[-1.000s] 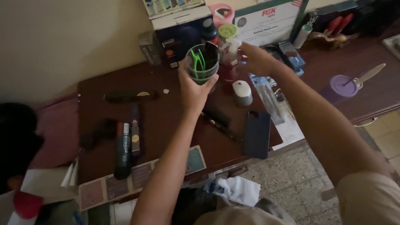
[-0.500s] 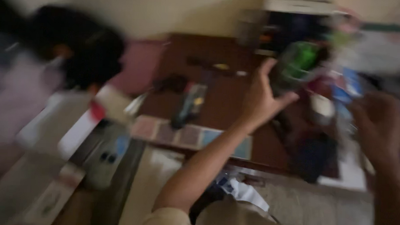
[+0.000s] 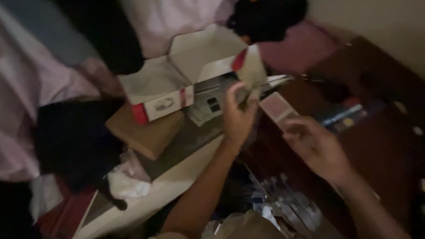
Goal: The person picks up and rearranges various items on a desk, including a tablet, a headphone box, and grooming tools, and organizes several small accessories on the desk surface.
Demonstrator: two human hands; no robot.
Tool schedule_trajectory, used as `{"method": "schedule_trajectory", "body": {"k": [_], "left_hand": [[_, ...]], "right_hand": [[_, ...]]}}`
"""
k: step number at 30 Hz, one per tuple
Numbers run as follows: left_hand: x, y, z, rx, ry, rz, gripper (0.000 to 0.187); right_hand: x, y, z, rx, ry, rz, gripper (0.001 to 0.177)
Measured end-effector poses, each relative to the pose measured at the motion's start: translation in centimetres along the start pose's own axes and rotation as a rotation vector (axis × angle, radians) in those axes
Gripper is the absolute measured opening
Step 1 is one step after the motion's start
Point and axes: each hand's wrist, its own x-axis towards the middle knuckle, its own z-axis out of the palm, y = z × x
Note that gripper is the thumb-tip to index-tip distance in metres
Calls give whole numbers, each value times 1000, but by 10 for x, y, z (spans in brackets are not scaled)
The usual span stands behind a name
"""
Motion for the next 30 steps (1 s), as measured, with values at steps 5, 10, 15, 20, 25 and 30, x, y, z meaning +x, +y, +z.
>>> {"method": "schedule_trajectory", "body": {"k": [5, 10, 15, 20, 25, 30], "left_hand": [[-37, -46, -117, 131, 212, -208, 42], [-58, -72, -174, 235, 371, -365, 41], [-35, -87, -209, 536, 612, -104, 40], [14, -105, -243, 300, 533, -219, 47], [52, -132, -264, 250, 324, -241, 52], [112, -185, -298, 191, 249, -424, 54]], "right_hand": [[47, 12, 71, -92, -222, 103, 33], [79, 73, 125, -92, -358, 84, 30], [134, 127, 182, 449, -314, 526, 37], [196, 146, 246, 777, -186, 785, 59], [239, 148, 276, 886, 67, 841, 70], [260, 163, 286, 775, -70, 721, 77]]}}
